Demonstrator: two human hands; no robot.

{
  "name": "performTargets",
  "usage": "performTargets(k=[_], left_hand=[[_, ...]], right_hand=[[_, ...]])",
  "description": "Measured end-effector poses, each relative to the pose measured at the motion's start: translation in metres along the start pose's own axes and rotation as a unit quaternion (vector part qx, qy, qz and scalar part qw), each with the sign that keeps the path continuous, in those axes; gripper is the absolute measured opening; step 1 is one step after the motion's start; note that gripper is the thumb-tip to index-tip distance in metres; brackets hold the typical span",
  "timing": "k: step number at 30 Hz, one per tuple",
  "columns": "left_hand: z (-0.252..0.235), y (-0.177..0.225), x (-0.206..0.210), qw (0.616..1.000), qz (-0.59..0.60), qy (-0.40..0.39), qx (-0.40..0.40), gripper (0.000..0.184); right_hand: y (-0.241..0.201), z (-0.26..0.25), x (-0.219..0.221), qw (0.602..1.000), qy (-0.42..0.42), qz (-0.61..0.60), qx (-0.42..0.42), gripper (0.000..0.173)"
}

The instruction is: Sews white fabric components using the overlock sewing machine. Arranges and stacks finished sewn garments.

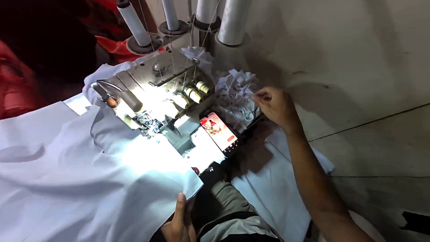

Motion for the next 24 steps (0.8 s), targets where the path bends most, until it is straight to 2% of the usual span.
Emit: performTargets(k=[2,5,9,11,15,19,22,24], left_hand=[[-0.001,-0.001,0.001,1.000,0.013,-0.007,-0.001,0.032],[-0.001,-0.001,0.000,1.000,0.017,-0.014,-0.006,0.032],[-0.001,0.000,-0.002,1.000,0.013,-0.017,-0.012,0.029],[-0.002,-0.001,-0.002,1.000,0.016,-0.021,-0.013,0.029],[-0.003,-0.002,-0.002,0.999,0.023,-0.029,-0.014,0.029],[-0.003,-0.002,-0.002,0.999,0.025,-0.028,-0.010,0.028],[-0.003,-0.002,-0.004,0.999,0.026,-0.029,-0.007,0.028],[-0.003,-0.002,-0.006,0.999,0.025,-0.024,-0.005,0.028]], right_hand=[[0.014,-0.020,0.004,0.997,0.014,0.065,0.025,0.041],[0.026,-0.034,0.016,0.993,-0.021,0.115,0.033,0.031],[0.039,-0.052,0.010,0.995,-0.099,0.015,-0.001,0.022],[0.027,-0.066,0.001,0.991,-0.134,-0.027,-0.007,0.022],[0.012,-0.105,0.000,0.995,-0.096,0.009,-0.026,0.027],[0.030,-0.156,0.040,0.992,-0.103,0.045,-0.051,0.037],[0.025,-0.166,0.046,0.995,-0.069,0.055,-0.052,0.033],[0.013,-0.162,0.037,0.998,-0.050,0.011,-0.044,0.033]])
Point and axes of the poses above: each hand's wrist, its own z-axis away from the middle knuckle, its own x-axis out of the palm, y = z × x, the point moved 4 cm from there along -z, towards the middle knuckle, and after that the axes turned 5 degrees about -z, right-handed, at the moved point
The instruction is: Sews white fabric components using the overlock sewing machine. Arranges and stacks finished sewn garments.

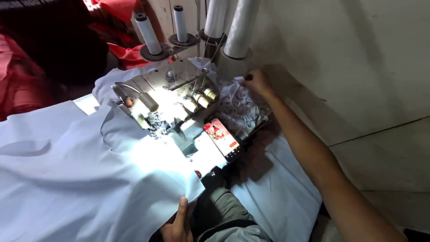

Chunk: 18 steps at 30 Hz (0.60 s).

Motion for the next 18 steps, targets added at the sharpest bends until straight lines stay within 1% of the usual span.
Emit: performTargets(k=[2,4,6,7,10,14,16,18], left_hand=[[0.001,0.001,0.001,1.000,-0.003,0.007,-0.002,0.028],[0.001,0.000,0.002,1.000,-0.002,0.007,-0.005,0.028],[0.000,0.000,0.002,1.000,0.001,0.006,-0.007,0.027],[0.000,0.000,0.002,1.000,0.000,0.005,-0.008,0.027],[-0.001,-0.001,0.001,1.000,0.002,0.004,-0.010,0.027],[-0.001,-0.001,0.000,1.000,-0.002,0.004,-0.009,0.031],[-0.001,-0.001,0.000,1.000,-0.003,-0.001,-0.007,0.033],[-0.001,-0.001,0.000,1.000,0.000,-0.004,-0.006,0.034]], right_hand=[[-0.009,0.005,-0.009,0.996,0.017,-0.089,-0.015,0.028],[-0.017,0.012,-0.020,0.983,0.014,-0.181,-0.015,0.022],[-0.025,0.018,-0.029,0.972,0.010,-0.237,0.009,0.018],[-0.027,0.019,-0.032,0.970,0.011,-0.243,0.014,0.017],[-0.028,0.021,-0.041,0.976,0.013,-0.218,0.008,0.018],[-0.040,0.029,-0.051,0.991,0.033,-0.133,-0.005,0.016],[-0.043,0.031,-0.053,0.997,0.020,-0.078,-0.001,0.018],[-0.043,0.036,-0.048,1.000,-0.030,-0.007,-0.003,0.016]])
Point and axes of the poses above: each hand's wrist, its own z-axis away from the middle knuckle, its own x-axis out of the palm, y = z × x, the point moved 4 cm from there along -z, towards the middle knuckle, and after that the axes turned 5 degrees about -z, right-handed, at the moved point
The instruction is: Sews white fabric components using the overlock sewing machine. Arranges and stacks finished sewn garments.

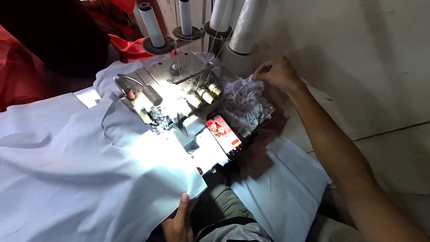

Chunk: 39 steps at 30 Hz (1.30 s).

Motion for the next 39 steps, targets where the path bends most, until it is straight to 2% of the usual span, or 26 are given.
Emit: performTargets(k=[2,4,5,7,10,13,15,17,18,20,24,27,31,35,37,39], left_hand=[[0.000,0.001,0.000,1.000,0.001,0.000,0.001,0.035],[0.000,0.002,0.001,1.000,0.001,-0.002,0.003,0.034],[0.000,0.002,0.001,1.000,0.002,-0.001,0.003,0.034],[0.000,0.002,0.001,1.000,0.002,-0.003,0.005,0.031],[0.000,0.002,0.001,1.000,-0.002,-0.009,0.008,0.027],[0.000,0.002,0.003,1.000,-0.006,-0.020,0.011,0.022],[0.000,0.003,0.003,1.000,-0.004,-0.023,0.013,0.019],[0.001,0.003,0.004,1.000,0.000,-0.022,0.016,0.019],[0.001,0.003,0.004,1.000,0.002,-0.020,0.016,0.020],[0.002,0.004,0.003,1.000,0.003,-0.023,0.017,0.022],[0.001,0.002,0.000,0.999,0.004,-0.029,0.017,0.021],[0.000,0.002,0.001,0.999,0.003,-0.034,0.018,0.021],[0.001,0.003,-0.001,0.998,-0.002,-0.062,-0.001,0.021],[0.005,0.001,0.001,0.989,-0.006,-0.137,-0.048,0.013],[0.006,-0.001,0.003,0.979,-0.033,-0.192,-0.062,0.020],[0.005,-0.003,0.006,0.953,-0.095,-0.283,-0.060,0.031]], right_hand=[[0.012,0.003,0.018,0.987,-0.112,0.113,-0.009,0.017],[0.031,0.006,0.035,0.950,-0.196,0.238,0.051,0.025],[0.036,0.007,0.037,0.938,-0.206,0.267,0.079,0.027],[0.033,0.004,0.034,0.952,-0.147,0.257,0.079,0.030],[0.004,-0.004,0.031,0.976,-0.046,0.213,0.014,0.032],[-0.009,-0.026,0.049,0.988,-0.068,0.126,-0.065,0.034],[-0.004,-0.044,0.070,0.988,-0.090,0.117,-0.049,0.043],[0.002,-0.056,0.086,0.983,-0.093,0.161,0.002,0.053],[0.002,-0.059,0.092,0.979,-0.089,0.184,0.023,0.053],[0.000,-0.063,0.096,0.976,-0.063,0.205,0.037,0.040],[-0.008,-0.069,0.081,0.995,-0.023,0.095,0.028,0.026],[-0.006,-0.071,0.068,0.999,-0.027,-0.028,0.022,0.027],[-0.016,-0.040,0.047,0.995,-0.025,-0.093,-0.005,0.026],[-0.037,0.010,0.029,0.983,-0.015,-0.164,-0.087,0.019],[-0.054,0.038,0.022,0.972,-0.014,-0.185,-0.144,0.018],[-0.073,0.075,0.014,0.965,-0.031,-0.189,-0.179,0.017]])
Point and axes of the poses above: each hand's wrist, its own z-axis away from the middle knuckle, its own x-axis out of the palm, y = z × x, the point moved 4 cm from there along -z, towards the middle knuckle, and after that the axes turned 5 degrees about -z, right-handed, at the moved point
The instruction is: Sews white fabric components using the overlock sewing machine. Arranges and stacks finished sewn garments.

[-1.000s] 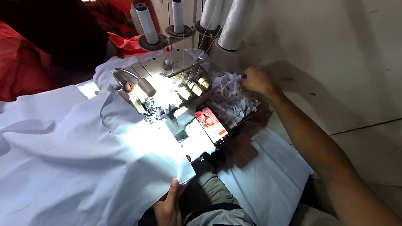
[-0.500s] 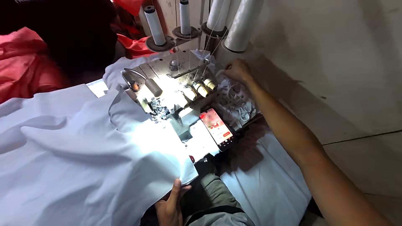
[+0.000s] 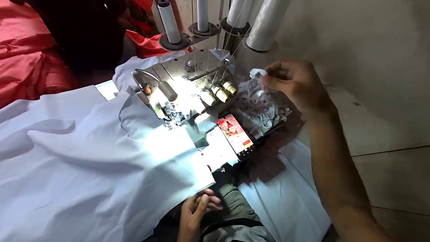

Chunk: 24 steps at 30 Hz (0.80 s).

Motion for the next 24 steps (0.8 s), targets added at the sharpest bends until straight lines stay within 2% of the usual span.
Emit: performTargets(k=[4,7,9,10,11,13,15,21,24], left_hand=[[-0.002,0.015,0.012,0.983,-0.100,-0.155,0.025,0.045],[-0.009,0.046,0.020,0.976,-0.104,-0.185,0.058,0.062],[-0.018,0.068,0.019,0.981,-0.091,-0.153,0.082,0.066],[-0.023,0.079,0.016,0.984,-0.091,-0.123,0.093,0.062],[-0.028,0.090,0.013,0.984,-0.108,-0.089,0.107,0.054],[-0.037,0.112,0.005,0.975,-0.175,-0.008,0.135,0.026],[-0.044,0.126,-0.004,0.956,-0.236,0.043,0.167,0.011],[-0.060,0.164,-0.018,0.891,-0.403,0.078,0.192,0.007],[-0.070,0.179,-0.015,0.854,-0.474,0.081,0.198,0.015]], right_hand=[[-0.051,0.059,0.033,0.992,-0.120,-0.037,-0.032,0.016],[-0.056,0.096,0.096,0.969,-0.219,-0.102,-0.043,0.016],[-0.056,0.112,0.136,0.963,-0.252,-0.086,-0.036,0.017],[-0.057,0.117,0.150,0.964,-0.250,-0.076,-0.035,0.016],[-0.057,0.120,0.160,0.968,-0.240,-0.069,-0.036,0.015],[-0.058,0.122,0.171,0.974,-0.213,-0.063,-0.038,0.016],[-0.056,0.121,0.175,0.979,-0.184,-0.080,-0.037,0.019],[-0.033,0.122,0.183,0.979,-0.131,-0.153,0.031,0.026],[-0.024,0.128,0.188,0.965,-0.108,-0.227,0.070,0.015]])
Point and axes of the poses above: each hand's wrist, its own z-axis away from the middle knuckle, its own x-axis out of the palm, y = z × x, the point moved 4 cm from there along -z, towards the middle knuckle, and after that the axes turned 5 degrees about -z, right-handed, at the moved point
